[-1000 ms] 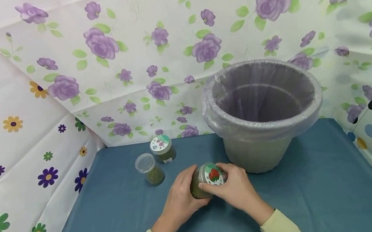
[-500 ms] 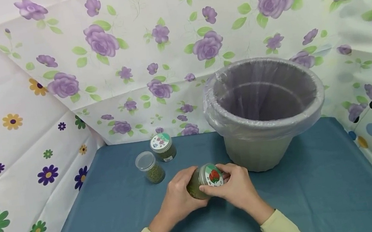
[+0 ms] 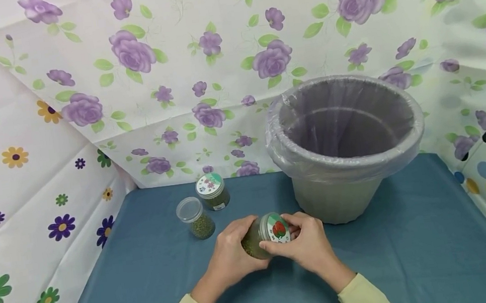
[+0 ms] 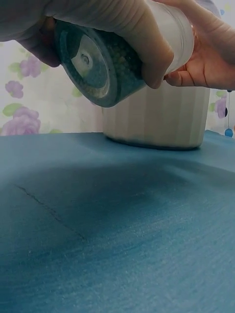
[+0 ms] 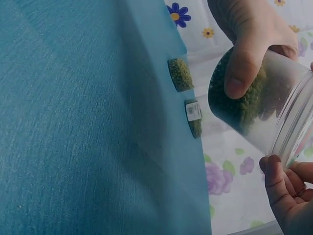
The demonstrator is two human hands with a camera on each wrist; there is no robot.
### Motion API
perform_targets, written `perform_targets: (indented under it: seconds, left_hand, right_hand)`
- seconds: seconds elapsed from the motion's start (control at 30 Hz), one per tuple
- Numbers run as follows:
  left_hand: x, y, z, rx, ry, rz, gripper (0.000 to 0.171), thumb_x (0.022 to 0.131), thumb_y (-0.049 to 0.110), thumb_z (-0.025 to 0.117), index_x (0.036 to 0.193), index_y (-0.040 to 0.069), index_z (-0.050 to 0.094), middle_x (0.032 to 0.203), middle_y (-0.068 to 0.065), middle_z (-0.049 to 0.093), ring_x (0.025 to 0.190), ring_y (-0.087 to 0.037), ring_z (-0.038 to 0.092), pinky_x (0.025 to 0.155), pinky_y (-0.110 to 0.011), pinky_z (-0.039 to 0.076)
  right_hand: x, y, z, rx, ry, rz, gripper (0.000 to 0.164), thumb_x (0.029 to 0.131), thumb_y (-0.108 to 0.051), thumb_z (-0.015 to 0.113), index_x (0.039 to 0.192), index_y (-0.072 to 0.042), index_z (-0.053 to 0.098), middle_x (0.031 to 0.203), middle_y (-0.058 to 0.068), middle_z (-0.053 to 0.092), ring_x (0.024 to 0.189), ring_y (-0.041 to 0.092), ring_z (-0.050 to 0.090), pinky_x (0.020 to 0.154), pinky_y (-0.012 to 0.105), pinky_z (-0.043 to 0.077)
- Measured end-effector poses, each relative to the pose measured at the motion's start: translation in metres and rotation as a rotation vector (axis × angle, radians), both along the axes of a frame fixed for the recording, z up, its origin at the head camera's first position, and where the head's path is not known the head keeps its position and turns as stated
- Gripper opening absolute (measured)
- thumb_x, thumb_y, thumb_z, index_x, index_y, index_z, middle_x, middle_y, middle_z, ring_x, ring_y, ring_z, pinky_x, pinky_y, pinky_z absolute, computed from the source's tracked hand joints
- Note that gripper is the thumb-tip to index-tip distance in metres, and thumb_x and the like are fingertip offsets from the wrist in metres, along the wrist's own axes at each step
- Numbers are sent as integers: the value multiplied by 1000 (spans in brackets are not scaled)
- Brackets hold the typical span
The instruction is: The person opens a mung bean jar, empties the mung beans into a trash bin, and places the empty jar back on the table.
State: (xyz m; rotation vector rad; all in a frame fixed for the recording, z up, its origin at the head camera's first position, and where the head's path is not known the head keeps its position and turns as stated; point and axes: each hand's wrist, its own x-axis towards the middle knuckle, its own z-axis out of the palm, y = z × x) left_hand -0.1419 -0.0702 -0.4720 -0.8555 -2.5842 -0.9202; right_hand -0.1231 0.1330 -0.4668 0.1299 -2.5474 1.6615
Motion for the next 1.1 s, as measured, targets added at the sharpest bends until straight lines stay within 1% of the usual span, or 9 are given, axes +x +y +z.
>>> perform_targets:
  seconds: [0.17,0.33,0.43,0.53,0.6,0.7,0.87,1.0,1.1]
  left_hand:
    - [-1,0,1,-14,-1,6,75,62,42,81,129,27,50,119,11,59,106,-5,55,82,-25,54]
    - [2,1,1,-21,-9,2,74,62,41,81,128,25,51,118,10,60,105,-6,56,82,-26,53]
    - [2,-1,-2,-1,-55,-25,76,64,46,80,131,27,49,120,9,60,104,-7,57,82,-25,54]
    - [0,-2,-6,43,-119,-59,77,65,51,78,133,34,46,121,13,58,103,-5,57,81,-24,54]
    - [-2,-3,-8,67,-145,-72,78,65,52,78,133,37,43,122,15,57,103,-4,57,81,-23,54]
    - [-2,-3,-8,57,-166,-55,80,64,50,79,134,37,42,123,15,55,105,-5,56,81,-24,54]
    - [0,-2,-8,6,-189,-19,85,65,48,80,137,33,39,127,9,53,109,-8,53,83,-28,53]
    - [2,-3,-8,-25,-147,-1,85,64,44,82,137,31,40,129,6,51,111,-10,52,85,-29,53]
    - [3,-5,-8,-50,-122,8,85,64,43,82,137,29,41,130,5,50,113,-11,53,87,-29,53]
  right_hand:
    - [-3,1,-3,-4,25,12,62,61,-47,84,114,-19,66,90,-5,62,73,12,60,62,24,55]
    - [-1,3,-6,1,56,31,56,62,-46,84,111,-22,67,89,-6,62,73,11,59,62,25,55]
    - [0,5,-5,38,112,61,57,62,-47,83,112,-24,66,89,-9,60,75,8,57,64,25,54]
    - [-2,7,-3,99,182,109,60,62,-50,82,114,-26,64,89,-12,58,76,4,55,64,24,53]
    - [-6,9,0,140,200,143,61,62,-53,81,114,-29,63,88,-13,56,76,3,55,64,23,53]
    - [-10,9,5,171,153,164,60,61,-57,80,112,-32,62,87,-15,57,76,2,57,65,22,54]
    - [-11,10,10,209,9,164,66,60,-64,76,115,-32,60,96,-17,60,77,4,60,66,23,55]
    - [-12,8,12,220,-74,145,69,61,-68,72,117,-29,60,97,-13,62,76,7,61,62,22,54]
    - [-12,6,12,226,-103,144,69,61,-70,70,115,-27,61,94,-11,63,76,7,61,60,21,53]
